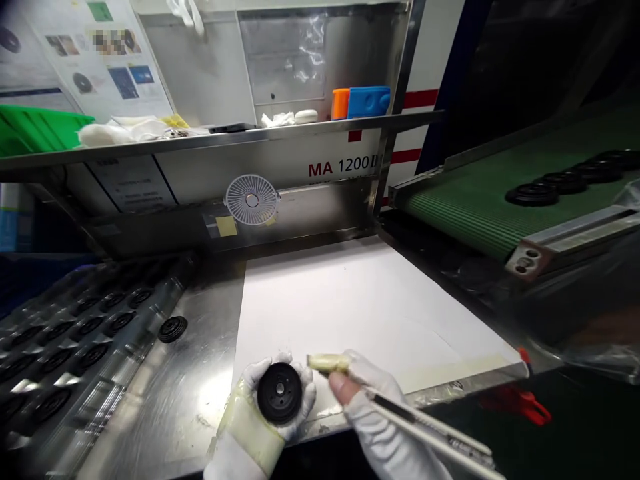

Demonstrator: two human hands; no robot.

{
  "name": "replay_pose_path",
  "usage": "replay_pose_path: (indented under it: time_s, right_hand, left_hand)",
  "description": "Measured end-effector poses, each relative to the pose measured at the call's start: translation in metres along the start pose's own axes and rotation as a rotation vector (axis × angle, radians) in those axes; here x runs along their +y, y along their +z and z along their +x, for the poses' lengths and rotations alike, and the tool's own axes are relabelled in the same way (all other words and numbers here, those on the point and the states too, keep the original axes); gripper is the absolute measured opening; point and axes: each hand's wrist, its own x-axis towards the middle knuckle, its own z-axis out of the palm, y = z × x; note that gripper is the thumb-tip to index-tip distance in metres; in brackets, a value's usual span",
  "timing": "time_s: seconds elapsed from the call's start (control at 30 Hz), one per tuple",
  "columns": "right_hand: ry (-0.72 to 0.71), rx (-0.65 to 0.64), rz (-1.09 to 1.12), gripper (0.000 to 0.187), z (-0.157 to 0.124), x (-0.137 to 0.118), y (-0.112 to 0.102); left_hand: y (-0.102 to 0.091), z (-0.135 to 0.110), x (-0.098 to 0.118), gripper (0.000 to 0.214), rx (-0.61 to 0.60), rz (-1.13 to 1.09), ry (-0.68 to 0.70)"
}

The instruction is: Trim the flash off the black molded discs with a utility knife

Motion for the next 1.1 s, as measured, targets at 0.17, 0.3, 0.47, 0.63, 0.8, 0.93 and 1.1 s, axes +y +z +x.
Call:
replay_pose_path:
  time_s: [0.17, 0.3, 0.47, 0.63, 0.8, 0.93, 1.1]
  right_hand:
    - [0.035, -0.023, 0.043, 0.032, 0.002, 0.013, 0.045]
    - [0.091, 0.049, 0.172, 0.038, 0.007, 0.028, 0.062]
    - [0.092, 0.05, 0.118, 0.04, 0.016, 0.044, 0.056]
    - [0.087, -0.036, 0.229, 0.031, 0.014, 0.042, 0.061]
    - [0.091, 0.013, 0.233, 0.027, 0.006, 0.025, 0.071]
    - [0.108, 0.115, 0.215, 0.027, 0.0, 0.015, 0.075]
    - [0.1, 0.119, 0.178, 0.028, 0.002, 0.019, 0.073]
  left_hand:
    - [0.009, 0.008, 0.013, 0.017, -0.125, 0.007, 0.173]
    - [0.014, 0.007, 0.016, 0.018, -0.147, 0.061, 0.133]
    - [0.013, 0.006, 0.015, 0.013, -0.118, -0.098, 0.257]
    - [0.02, 0.0, 0.014, 0.012, -0.18, -0.096, 0.333]
    - [0.023, -0.005, 0.009, 0.014, -0.163, -0.007, 0.354]
    - [0.021, -0.005, 0.008, 0.017, -0.131, 0.073, 0.389]
    - [0.015, -0.004, 0.006, 0.016, -0.125, 0.165, 0.505]
